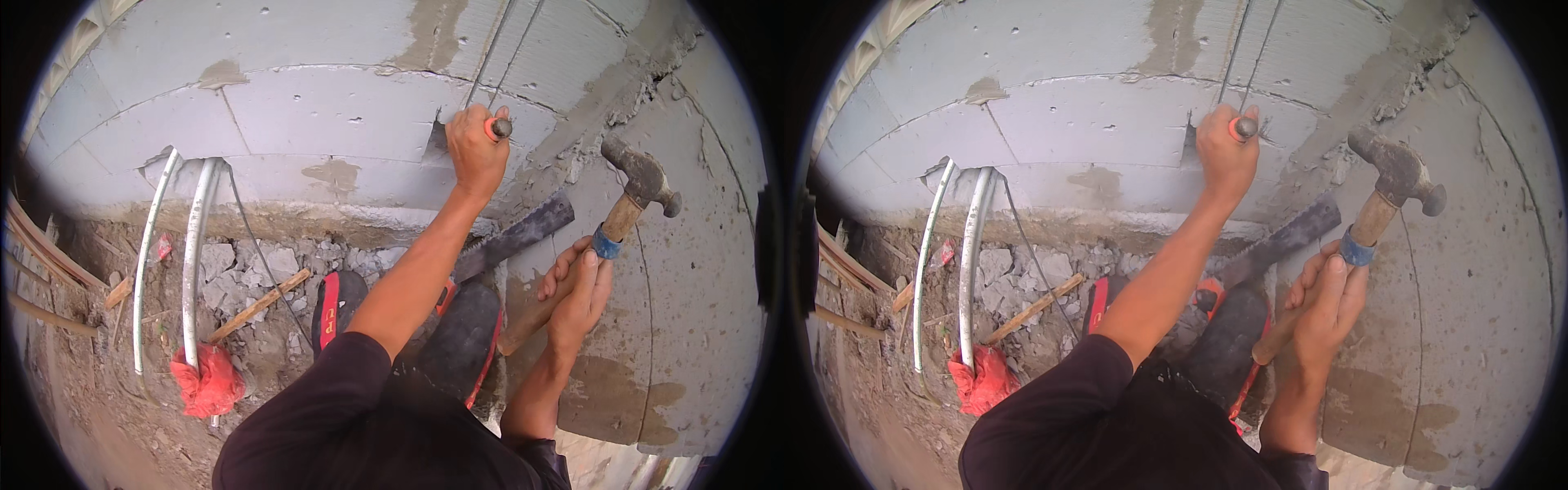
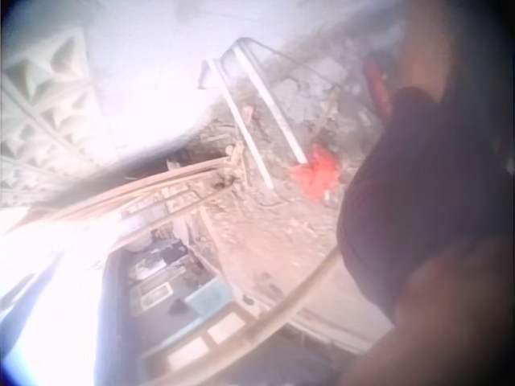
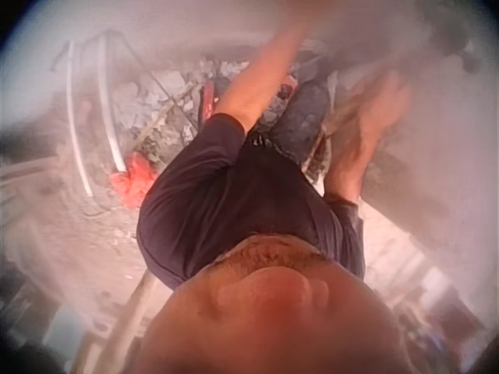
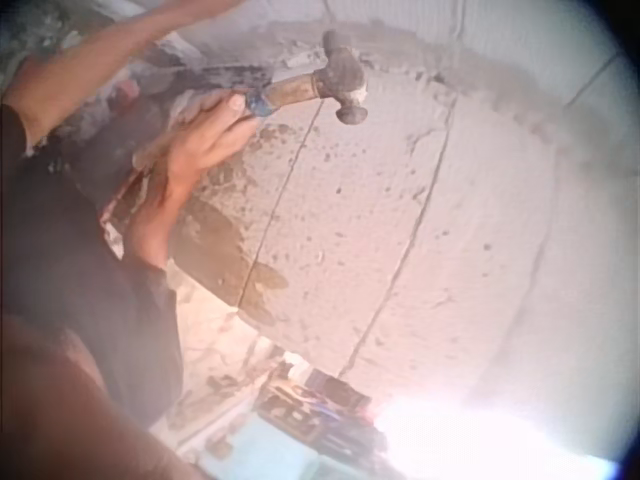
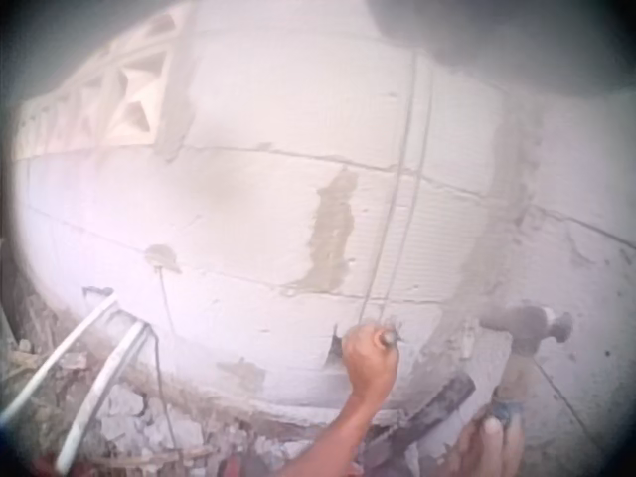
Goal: The person chips away pieces of a concrete wall using a hammer and a chisel, and then uses a saw on the same section.
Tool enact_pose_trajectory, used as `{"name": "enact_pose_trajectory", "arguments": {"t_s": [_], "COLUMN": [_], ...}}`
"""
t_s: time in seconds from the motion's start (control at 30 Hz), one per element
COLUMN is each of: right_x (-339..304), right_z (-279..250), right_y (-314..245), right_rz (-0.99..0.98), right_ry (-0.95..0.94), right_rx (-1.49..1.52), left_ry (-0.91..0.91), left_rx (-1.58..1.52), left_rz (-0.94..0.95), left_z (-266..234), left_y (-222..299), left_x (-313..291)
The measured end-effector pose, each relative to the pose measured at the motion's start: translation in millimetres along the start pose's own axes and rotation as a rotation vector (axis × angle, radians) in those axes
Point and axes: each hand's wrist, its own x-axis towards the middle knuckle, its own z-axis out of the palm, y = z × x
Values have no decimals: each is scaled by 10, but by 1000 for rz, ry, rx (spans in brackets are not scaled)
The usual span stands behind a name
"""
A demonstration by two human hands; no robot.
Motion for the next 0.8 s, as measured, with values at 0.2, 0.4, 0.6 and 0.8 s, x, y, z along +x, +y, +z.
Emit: {"name": "enact_pose_trajectory", "arguments": {"t_s": [0.2, 0.4, 0.6, 0.8], "right_x": [55, -13, -3, 1], "right_z": [173, 180, 275, 438], "right_y": [-192, -186, -236, -288], "right_rz": [-23, -44, -113, -447], "right_ry": [-37, -62, -47, 38], "right_rx": [-55, -73, -128, 50], "left_ry": [70, 72, 116, 130], "left_rx": [-14, -16, -50, -77], "left_rz": [-18, 62, 33, 10], "left_z": [-55, -103, -107, -64], "left_y": [-86, -77, -128, -116], "left_x": [-29, -19, 42, 67]}}
